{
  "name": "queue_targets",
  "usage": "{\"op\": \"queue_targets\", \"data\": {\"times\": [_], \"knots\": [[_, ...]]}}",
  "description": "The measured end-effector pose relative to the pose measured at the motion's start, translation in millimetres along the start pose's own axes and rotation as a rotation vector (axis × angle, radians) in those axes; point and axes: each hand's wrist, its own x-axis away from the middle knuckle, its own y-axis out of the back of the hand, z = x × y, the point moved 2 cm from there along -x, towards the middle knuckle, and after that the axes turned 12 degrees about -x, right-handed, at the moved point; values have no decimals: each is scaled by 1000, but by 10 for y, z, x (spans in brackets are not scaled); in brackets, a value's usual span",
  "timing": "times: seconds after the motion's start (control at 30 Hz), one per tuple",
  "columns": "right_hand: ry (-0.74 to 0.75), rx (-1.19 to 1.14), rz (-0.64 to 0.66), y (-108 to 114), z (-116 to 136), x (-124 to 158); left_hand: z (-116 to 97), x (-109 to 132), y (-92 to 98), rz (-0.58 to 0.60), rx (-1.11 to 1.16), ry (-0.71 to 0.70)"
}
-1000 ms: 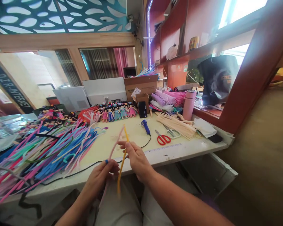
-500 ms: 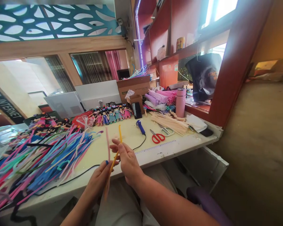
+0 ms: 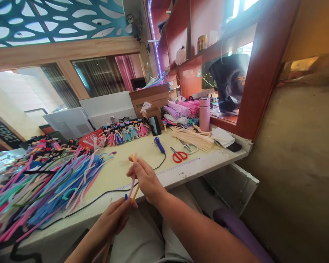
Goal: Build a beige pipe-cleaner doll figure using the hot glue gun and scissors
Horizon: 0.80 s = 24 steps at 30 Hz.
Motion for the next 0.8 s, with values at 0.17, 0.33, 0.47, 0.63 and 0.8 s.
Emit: {"op": "queue_targets", "data": {"times": [0.17, 0.33, 0.47, 0.63, 0.8], "knots": [[-14, -115, -59, 7, -49, -4, -5, -32, -4, 112, 21, -7], [-81, -53, -60, -27, -129, 61, -217, -163, 11, -54, 65, -59], [-47, 48, -59, 71, -51, 34, -277, -148, -10, -173, 75, -47], [-34, 194, -8, 204, 41, 10, -195, -53, -20, -182, 74, -11], [-119, 187, 66, 179, -21, 39, -343, -93, -50, -109, 3, -177]]}}
